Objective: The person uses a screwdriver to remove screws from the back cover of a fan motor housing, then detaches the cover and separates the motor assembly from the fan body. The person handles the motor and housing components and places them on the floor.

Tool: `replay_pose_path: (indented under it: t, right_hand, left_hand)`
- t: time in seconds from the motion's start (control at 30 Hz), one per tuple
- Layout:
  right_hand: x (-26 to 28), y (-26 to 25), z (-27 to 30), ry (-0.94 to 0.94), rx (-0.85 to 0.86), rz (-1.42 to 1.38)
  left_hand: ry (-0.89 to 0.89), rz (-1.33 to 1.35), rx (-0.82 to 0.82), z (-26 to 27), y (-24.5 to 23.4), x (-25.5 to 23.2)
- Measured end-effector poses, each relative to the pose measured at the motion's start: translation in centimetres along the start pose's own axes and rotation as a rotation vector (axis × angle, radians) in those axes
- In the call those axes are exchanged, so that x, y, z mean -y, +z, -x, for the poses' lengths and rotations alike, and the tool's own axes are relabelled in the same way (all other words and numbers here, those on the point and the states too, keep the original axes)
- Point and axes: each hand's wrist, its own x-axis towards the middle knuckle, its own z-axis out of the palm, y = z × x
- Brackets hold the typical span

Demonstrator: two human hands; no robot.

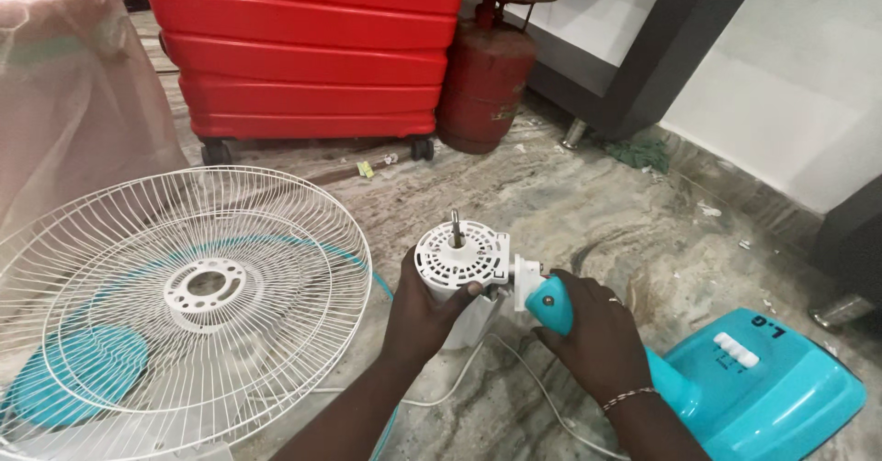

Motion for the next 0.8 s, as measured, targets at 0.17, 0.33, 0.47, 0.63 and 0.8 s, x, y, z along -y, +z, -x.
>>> replay_pose_path:
  t: [0.17,0.33,0.47,0.63,0.8]
  right_hand:
    - [0.4,-0.5,0.1,0.002,-0.085,-0.077]
    - [1.6,-0.2,0.5,0.113,-0.076,0.063]
    - [2.0,-0.4,0.4,0.124,-0.123,0.083]
    - [1.5,-2.0,-0.4,0.085,-0.133,-0.054]
    - [1.5,-4.1,-1.5,-0.072,-0.165,-0.113]
  left_hand:
    - [-0.041,-0.073,0.049,-1.1,-0.3,-0.8]
    - [-0.074,0.043,0.159,-1.9,-0.9,-1.1]
    - [0.112,-0.305,0.084,-2.9,-0.9,-1.4]
    - [0.157,-0.28,0.063,-4.4,-0.5,-3.4]
    - [0.179,0.095,0.095,-4.8,0.1,-6.0]
